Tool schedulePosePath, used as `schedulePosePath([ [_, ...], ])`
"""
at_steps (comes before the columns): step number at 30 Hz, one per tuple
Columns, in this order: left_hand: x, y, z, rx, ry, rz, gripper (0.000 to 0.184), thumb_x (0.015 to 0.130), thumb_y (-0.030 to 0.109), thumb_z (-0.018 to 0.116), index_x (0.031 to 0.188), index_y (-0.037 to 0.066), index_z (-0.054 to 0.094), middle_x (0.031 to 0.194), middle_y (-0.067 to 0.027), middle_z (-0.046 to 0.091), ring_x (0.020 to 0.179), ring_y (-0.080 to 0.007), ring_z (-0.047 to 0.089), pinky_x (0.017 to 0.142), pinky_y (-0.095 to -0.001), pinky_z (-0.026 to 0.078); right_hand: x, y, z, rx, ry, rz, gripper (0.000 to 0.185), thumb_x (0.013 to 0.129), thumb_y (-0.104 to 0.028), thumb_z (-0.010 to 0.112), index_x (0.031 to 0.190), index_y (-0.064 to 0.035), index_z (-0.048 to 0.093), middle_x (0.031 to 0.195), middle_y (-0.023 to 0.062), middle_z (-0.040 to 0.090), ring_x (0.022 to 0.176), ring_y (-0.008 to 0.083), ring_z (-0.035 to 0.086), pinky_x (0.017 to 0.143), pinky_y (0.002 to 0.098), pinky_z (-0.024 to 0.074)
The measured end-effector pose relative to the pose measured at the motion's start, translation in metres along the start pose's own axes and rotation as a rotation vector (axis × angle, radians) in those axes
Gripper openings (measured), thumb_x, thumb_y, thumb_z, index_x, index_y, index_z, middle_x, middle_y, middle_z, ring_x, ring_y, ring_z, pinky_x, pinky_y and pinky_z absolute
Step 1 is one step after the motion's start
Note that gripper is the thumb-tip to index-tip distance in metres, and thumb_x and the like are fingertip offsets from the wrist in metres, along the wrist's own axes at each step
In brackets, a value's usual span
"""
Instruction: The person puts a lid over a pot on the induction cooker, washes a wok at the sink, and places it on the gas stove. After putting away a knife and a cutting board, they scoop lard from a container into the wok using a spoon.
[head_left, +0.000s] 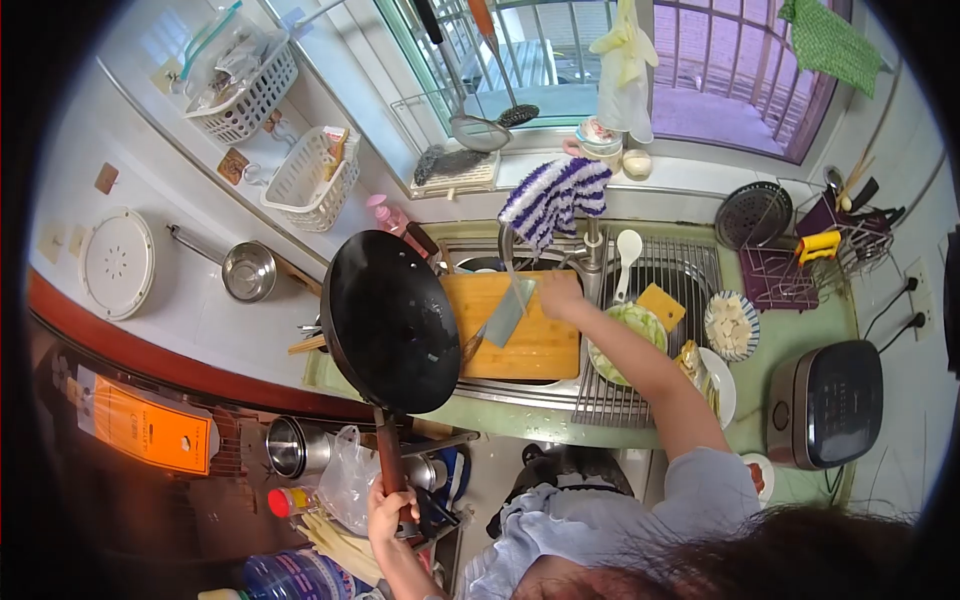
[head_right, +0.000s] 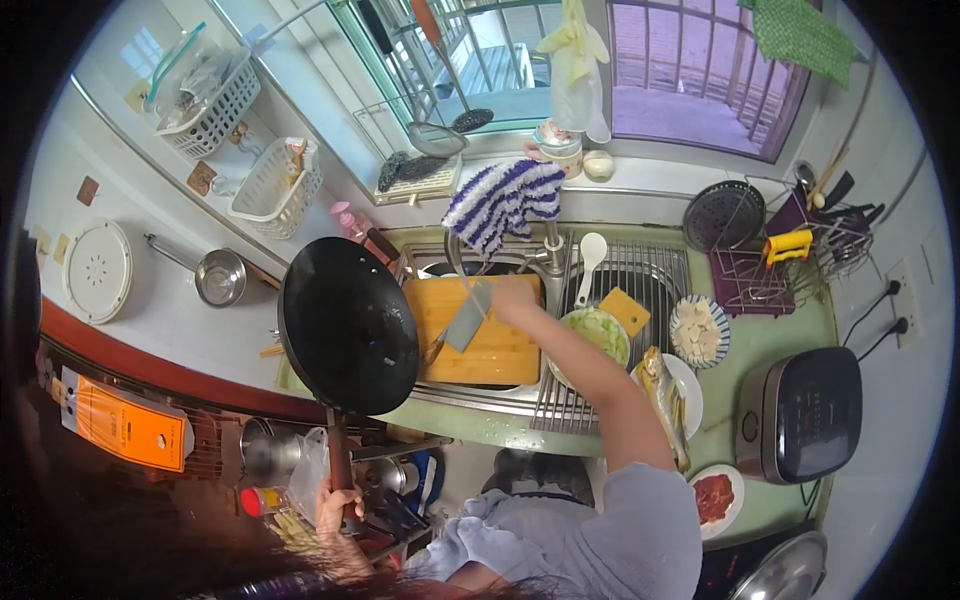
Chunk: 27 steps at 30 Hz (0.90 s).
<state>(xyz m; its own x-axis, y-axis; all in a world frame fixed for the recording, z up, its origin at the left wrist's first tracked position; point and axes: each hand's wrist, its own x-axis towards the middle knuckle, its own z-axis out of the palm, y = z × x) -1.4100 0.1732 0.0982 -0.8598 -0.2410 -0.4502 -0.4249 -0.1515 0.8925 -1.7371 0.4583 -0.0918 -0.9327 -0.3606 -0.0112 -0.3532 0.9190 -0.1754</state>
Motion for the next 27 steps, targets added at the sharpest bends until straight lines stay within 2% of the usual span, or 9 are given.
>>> schedulePosePath([
  [4, -0.007, -0.002, 0.004, -0.058, 0.043, -0.009, 0.033, 0.060, 0.004, 0.051, 0.091, -0.003, 0.043, 0.057, -0.0097, 0.050, 0.038, -0.0156, 0.048, 0.034, -0.0255, 0.041, 0.040, 0.038, 0.024, -0.049, 0.289, -0.180, 0.023, 0.075, -0.011, 0.046, 0.090, -0.0028, 0.061, 0.099, 0.0130, 0.054, 0.101, 0.0263, 0.049, 0.089, 0.0381, 0.0351],
  [6, -0.008, -0.002, 0.007, -0.070, 0.054, -0.004, 0.034, 0.060, 0.004, 0.051, 0.092, -0.003, 0.042, 0.057, -0.0096, 0.050, 0.037, -0.0156, 0.048, 0.034, -0.0255, 0.041, 0.045, 0.050, 0.020, -0.095, -0.252, -0.128, 0.023, 0.075, -0.011, 0.045, 0.089, -0.0021, 0.060, 0.098, 0.0129, 0.055, 0.100, 0.0254, 0.050, 0.090, 0.0379, 0.0336],
  [14, -0.019, -0.002, 0.005, -0.110, 0.108, -0.028, 0.036, 0.059, 0.002, 0.050, 0.093, -0.003, 0.041, 0.058, -0.0102, 0.050, 0.037, -0.0162, 0.047, 0.033, -0.0264, 0.040, 0.019, 0.082, 0.022, -0.278, -0.199, -0.275, 0.028, 0.076, -0.013, 0.044, 0.096, -0.0024, 0.060, 0.105, 0.0128, 0.055, 0.102, 0.0237, 0.050, 0.099, 0.0365, 0.0255],
  [16, -0.018, -0.012, -0.010, -0.163, 0.061, -0.026, 0.035, 0.060, 0.002, 0.050, 0.093, -0.004, 0.042, 0.057, -0.0109, 0.049, 0.036, -0.0169, 0.046, 0.033, -0.0265, 0.040, -0.020, 0.062, 0.021, -0.302, 0.279, -0.216, 0.026, 0.075, -0.016, 0.048, 0.093, -0.0014, 0.061, 0.106, 0.0148, 0.054, 0.100, 0.0259, 0.051, 0.094, 0.0378, 0.0328],
  [18, -0.017, -0.024, -0.024, -0.223, 0.002, -0.022, 0.035, 0.060, 0.002, 0.050, 0.093, -0.005, 0.042, 0.057, -0.0115, 0.048, 0.036, -0.0177, 0.046, 0.032, -0.0266, 0.040, -0.070, 0.004, -0.012, 0.267, -0.229, 0.070, 0.030, 0.076, -0.021, 0.050, 0.095, 0.0007, 0.059, 0.103, 0.0143, 0.054, 0.094, 0.0263, 0.052, 0.083, 0.0397, 0.0403],
  [20, -0.019, -0.036, -0.036, -0.482, -0.104, -0.078, 0.033, 0.062, 0.002, 0.048, 0.093, -0.006, 0.043, 0.058, -0.0123, 0.047, 0.037, -0.0186, 0.045, 0.032, -0.0278, 0.040, -0.124, -0.044, 0.010, 0.732, -0.449, -0.245, 0.037, 0.078, -0.031, 0.051, 0.104, -0.0048, 0.056, 0.097, 0.0121, 0.058, 0.091, 0.0258, 0.055, 0.080, 0.0372, 0.0428],
  [21, -0.021, -0.042, -0.043, -0.477, -0.125, -0.082, 0.033, 0.062, 0.002, 0.048, 0.093, -0.006, 0.043, 0.058, -0.0123, 0.047, 0.037, -0.0186, 0.045, 0.032, -0.0278, 0.040, -0.168, -0.087, -0.036, 0.877, -0.570, -0.133, 0.038, 0.082, -0.033, 0.052, 0.108, -0.0042, 0.053, 0.105, 0.0103, 0.056, 0.097, 0.0219, 0.053, 0.085, 0.0338, 0.0411],
  [24, -0.034, -0.065, -0.065, -0.679, -0.325, -0.171, 0.034, 0.064, 0.003, 0.046, 0.097, -0.007, 0.043, 0.059, -0.0114, 0.045, 0.039, -0.0179, 0.045, 0.033, -0.0288, 0.040, -0.240, -0.195, 0.013, 1.641, -0.756, -0.259, 0.043, 0.087, -0.031, 0.049, 0.120, -0.0047, 0.043, 0.117, 0.0089, 0.048, 0.108, 0.0171, 0.045, 0.090, 0.0325, 0.0385],
  [27, -0.062, -0.095, -0.094, -0.880, -0.423, -0.272, 0.040, 0.065, 0.005, 0.047, 0.103, -0.008, 0.042, 0.060, -0.0090, 0.043, 0.040, -0.0156, 0.042, 0.035, -0.0297, 0.038, -0.293, -0.293, 0.002, 2.115, -0.972, -0.074, 0.044, 0.088, -0.034, 0.044, 0.123, -0.0077, 0.037, 0.119, 0.0055, 0.045, 0.108, 0.0156, 0.044, 0.088, 0.0338, 0.0396],
])
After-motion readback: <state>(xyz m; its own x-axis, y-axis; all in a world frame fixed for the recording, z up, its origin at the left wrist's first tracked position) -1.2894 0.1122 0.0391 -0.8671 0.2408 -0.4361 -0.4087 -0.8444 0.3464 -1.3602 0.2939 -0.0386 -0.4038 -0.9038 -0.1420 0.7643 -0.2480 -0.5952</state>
